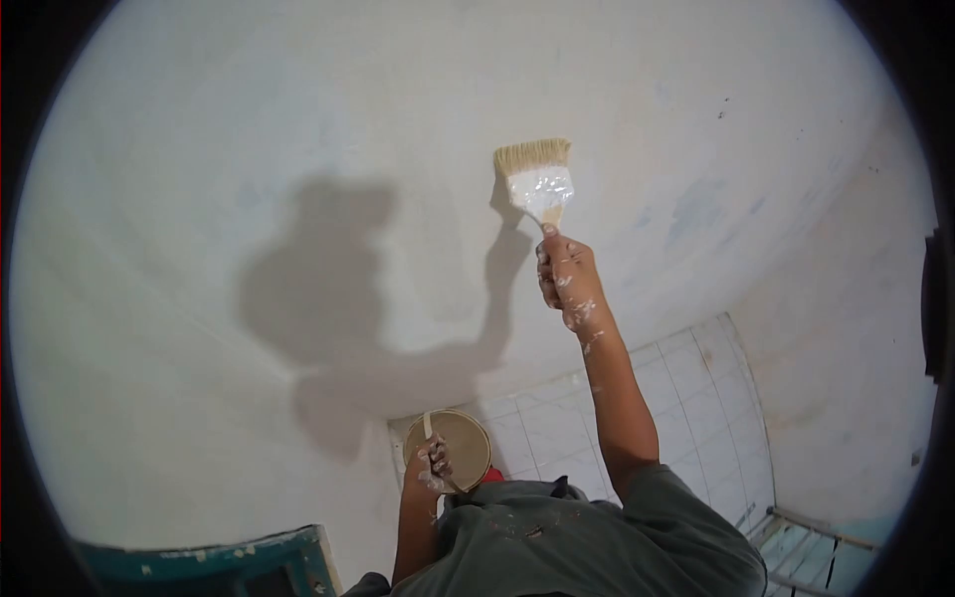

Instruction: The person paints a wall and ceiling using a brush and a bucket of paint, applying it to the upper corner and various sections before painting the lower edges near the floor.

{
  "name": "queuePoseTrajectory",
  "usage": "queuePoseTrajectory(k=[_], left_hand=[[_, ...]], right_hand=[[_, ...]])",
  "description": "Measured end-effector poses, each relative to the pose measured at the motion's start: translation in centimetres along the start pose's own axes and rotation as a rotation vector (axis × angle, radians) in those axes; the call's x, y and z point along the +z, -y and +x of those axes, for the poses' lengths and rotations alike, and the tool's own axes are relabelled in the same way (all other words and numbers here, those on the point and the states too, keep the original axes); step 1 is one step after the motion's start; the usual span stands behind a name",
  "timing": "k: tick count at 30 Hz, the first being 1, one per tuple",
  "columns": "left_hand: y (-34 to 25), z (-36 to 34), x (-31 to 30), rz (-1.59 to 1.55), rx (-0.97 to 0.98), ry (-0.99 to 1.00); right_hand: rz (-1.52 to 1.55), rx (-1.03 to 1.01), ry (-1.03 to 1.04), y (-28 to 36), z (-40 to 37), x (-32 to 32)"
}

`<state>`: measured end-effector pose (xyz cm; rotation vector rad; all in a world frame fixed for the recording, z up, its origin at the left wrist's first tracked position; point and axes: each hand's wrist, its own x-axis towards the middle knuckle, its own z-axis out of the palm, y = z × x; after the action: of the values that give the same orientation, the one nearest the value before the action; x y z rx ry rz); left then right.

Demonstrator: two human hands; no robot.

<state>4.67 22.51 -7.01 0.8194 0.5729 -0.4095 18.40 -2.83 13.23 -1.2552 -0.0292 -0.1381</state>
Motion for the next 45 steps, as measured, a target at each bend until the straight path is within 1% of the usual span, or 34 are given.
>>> queuePoseTrajectory(k=[1, 2, 3, 4, 5, 7, 9, 10, 11, 12, 13, 14, 15, 17, 18, 20, 21, 22, 24, 25, 27, 31, 33, 34, 35, 37, 38, 39, 41, 44, 45], left_hand=[[-0.5, -0.4, 0.4, 0.011, -0.008, 0.017], [-0.5, -0.4, 0.3, 0.012, 0.007, 0.053], [-0.8, -0.2, 0.2, 0.007, -0.007, 0.042], [-1.0, 0.2, 0.0, 0.019, -0.034, 0.053], [-0.7, 0.1, -0.2, 0.017, -0.066, 0.054], [-1.3, -0.1, -0.5, 0.028, -0.116, 0.032], [-2.0, -1.1, 0.3, 0.112, -0.103, 0.013], [-2.2, -1.1, 0.3, 0.123, -0.099, 0.014], [-2.1, -1.1, 0.2, 0.138, -0.098, 0.021], [-3.3, -2.4, 1.9, 0.129, -0.157, -0.018], [-3.5, -2.5, 2.4, 0.144, -0.129, -0.053], [-3.4, -2.0, 2.2, 0.155, -0.093, -0.082], [-3.4, -1.5, 1.7, 0.145, -0.108, -0.080], [-3.4, -1.3, 1.1, 0.167, -0.107, -0.011], [-3.5, -1.6, 1.7, 0.176, -0.079, -0.058], [-3.7, -2.0, 2.0, 0.178, -0.079, -0.070], [-3.9, -2.0, 2.2, 0.181, -0.067, -0.075], [-3.9, -2.0, 2.5, 0.179, -0.070, -0.079], [-3.6, -2.0, 2.3, 0.157, -0.065, -0.057], [-3.5, -1.9, 2.1, 0.161, -0.069, -0.057], [-2.9, -1.4, 1.5, 0.143, -0.069, -0.079], [-1.8, -1.4, 1.3, 0.134, -0.024, -0.163], [-1.6, -1.1, 1.3, 0.102, -0.011, -0.179], [-1.0, -1.0, 1.4, 0.075, 0.007, -0.229], [-0.6, -0.8, 1.2, 0.084, 0.012, -0.247], [0.1, -0.4, 0.8, 0.005, 0.050, -0.249], [0.4, -0.1, 0.3, 0.009, 0.052, -0.260], [0.5, -0.1, 0.4, 0.024, 0.059, -0.261], [0.3, -0.6, 1.9, -0.003, 0.091, -0.318], [1.2, 0.0, 0.9, -0.052, 0.148, -0.281], [1.5, 0.0, 0.7, -0.051, 0.140, -0.302]], right_hand=[[0.004, 0.012, -0.015, -0.7, -0.4, -0.3], [-0.002, 0.058, -0.007, -3.1, -0.8, -1.1], [-0.011, 0.109, 0.008, -5.6, -1.3, -2.0], [-0.015, 0.215, -0.006, -7.8, -2.0, -2.8], [-0.032, 0.257, 0.003, -9.7, -2.2, -3.4], [-0.025, 0.414, -0.100, -13.5, -4.4, -4.4], [-0.056, 0.502, -0.099, -16.9, -5.2, -6.1], [-0.040, 0.642, -0.105, -18.9, -5.2, -7.1], [-0.021, 0.780, -0.120, -20.3, -5.5, -7.8], [-0.021, 0.846, -0.145, -19.1, -5.5, -7.7], [-0.092, 0.866, -0.165, -19.5, -5.6, -7.5], [-0.171, 0.878, -0.180, -20.3, -5.5, -7.5], [-0.183, 0.888, -0.189, -19.6, -4.9, -7.2], [-0.218, 0.679, -0.250, -14.3, -3.8, -5.2], [-0.240, 0.623, -0.234, -11.0, -4.2, -4.0], [-0.255, 0.484, -0.230, -5.7, -5.4, -2.8], [-0.247, 0.404, -0.238, -4.2, -5.6, -2.8], [-0.247, 0.410, -0.237, -2.8, -5.2, -2.9], [-0.198, 0.244, -0.193, -1.5, -5.0, -3.3], [-0.197, 0.246, -0.198, -2.5, -4.7, -3.6], [-0.148, 0.210, -0.161, -6.9, -3.9, -4.6], [-0.073, 0.341, -0.101, -18.2, -3.7, -8.8], [0.002, 0.528, -0.073, -23.7, -3.7, -10.7], [-0.029, 0.597, -0.057, -26.2, -4.1, -11.3], [-0.012, 0.606, -0.049, -29.1, -4.6, -12.0], [-0.119, 0.899, -0.143, -33.2, -5.6, -12.9], [-0.148, 0.975, -0.245, -34.6, -5.7, -13.2], [-0.130, 0.971, -0.244, -34.5, -5.5, -13.3], [-0.194, 0.740, -0.214, -29.7, -3.8, -13.1], [-0.227, 0.652, -0.102, -20.4, -3.1, -12.0], [-0.236, 0.623, -0.075, -18.0, -3.4, -11.3]])
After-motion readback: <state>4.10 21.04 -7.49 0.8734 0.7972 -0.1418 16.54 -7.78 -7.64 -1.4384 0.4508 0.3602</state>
